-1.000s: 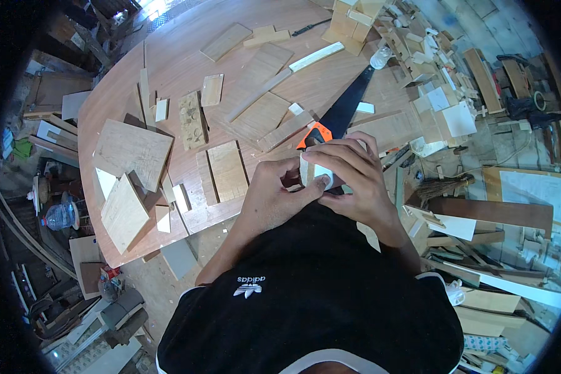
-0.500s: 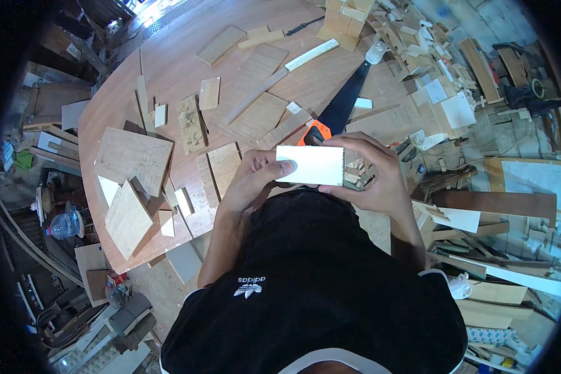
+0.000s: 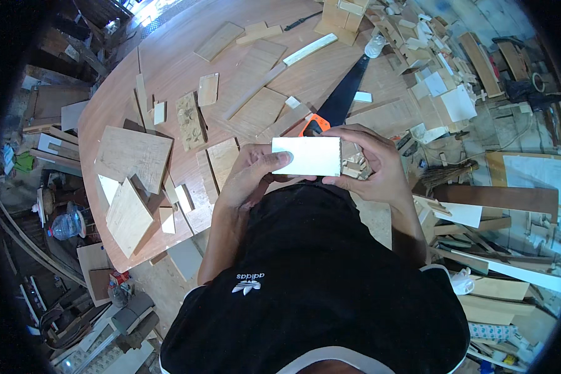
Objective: Use a hand saw to cut a piece of wood and then inspect and fit together several small wooden blocks.
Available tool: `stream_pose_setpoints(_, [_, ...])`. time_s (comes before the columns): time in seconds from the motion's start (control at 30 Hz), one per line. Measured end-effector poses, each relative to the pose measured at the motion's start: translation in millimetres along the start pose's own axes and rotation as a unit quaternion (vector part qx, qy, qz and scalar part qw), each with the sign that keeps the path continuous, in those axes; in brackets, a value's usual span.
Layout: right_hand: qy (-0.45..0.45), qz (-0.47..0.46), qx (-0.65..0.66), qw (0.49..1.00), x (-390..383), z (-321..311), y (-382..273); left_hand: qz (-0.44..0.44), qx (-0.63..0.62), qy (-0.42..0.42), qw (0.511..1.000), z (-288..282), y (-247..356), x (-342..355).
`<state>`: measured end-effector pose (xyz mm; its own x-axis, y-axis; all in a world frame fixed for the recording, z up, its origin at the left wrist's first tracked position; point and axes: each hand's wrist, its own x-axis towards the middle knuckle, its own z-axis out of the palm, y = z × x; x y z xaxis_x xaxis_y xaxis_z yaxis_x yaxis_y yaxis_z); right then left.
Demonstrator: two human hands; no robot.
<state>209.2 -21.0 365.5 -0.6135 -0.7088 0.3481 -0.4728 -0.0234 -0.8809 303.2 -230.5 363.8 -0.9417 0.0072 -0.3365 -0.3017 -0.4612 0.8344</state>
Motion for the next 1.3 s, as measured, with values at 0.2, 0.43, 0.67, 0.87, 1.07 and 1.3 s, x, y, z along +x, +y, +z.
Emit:
stream_pose_setpoints(0.2, [-0.001,0.004,-0.036,0.999,-5.6,-2.0,2.7,0.016,-0.007,-0.044,0.999,-14.5,-7.2,1.4])
stream_pose_setpoints(0.43, [0.002,-0.015,-0.050,0.999,-4.5,-2.8,-4.4,0.051,-0.001,-0.055,0.997,-14.3,-10.2,-0.1])
stream_pose_setpoints(0.67, [0.003,-0.012,-0.013,1.000,-4.8,-1.3,-4.1,0.101,0.028,-0.062,0.993,-13.3,-7.8,-3.0])
stream_pose_setpoints(0.87, [0.055,0.076,0.247,0.964,-9.0,4.2,-16.4,0.195,0.174,-0.045,0.964,-11.6,-4.8,-9.3])
stream_pose_setpoints(1.07, [0.054,0.083,0.206,0.974,-11.1,5.3,-23.3,0.232,0.187,-0.075,0.952,-12.3,-6.2,-8.3])
stream_pose_setpoints(1.3, [0.091,0.058,0.166,0.980,-13.2,11.1,-13.3,0.220,0.209,-0.079,0.949,-12.8,-7.7,-6.0])
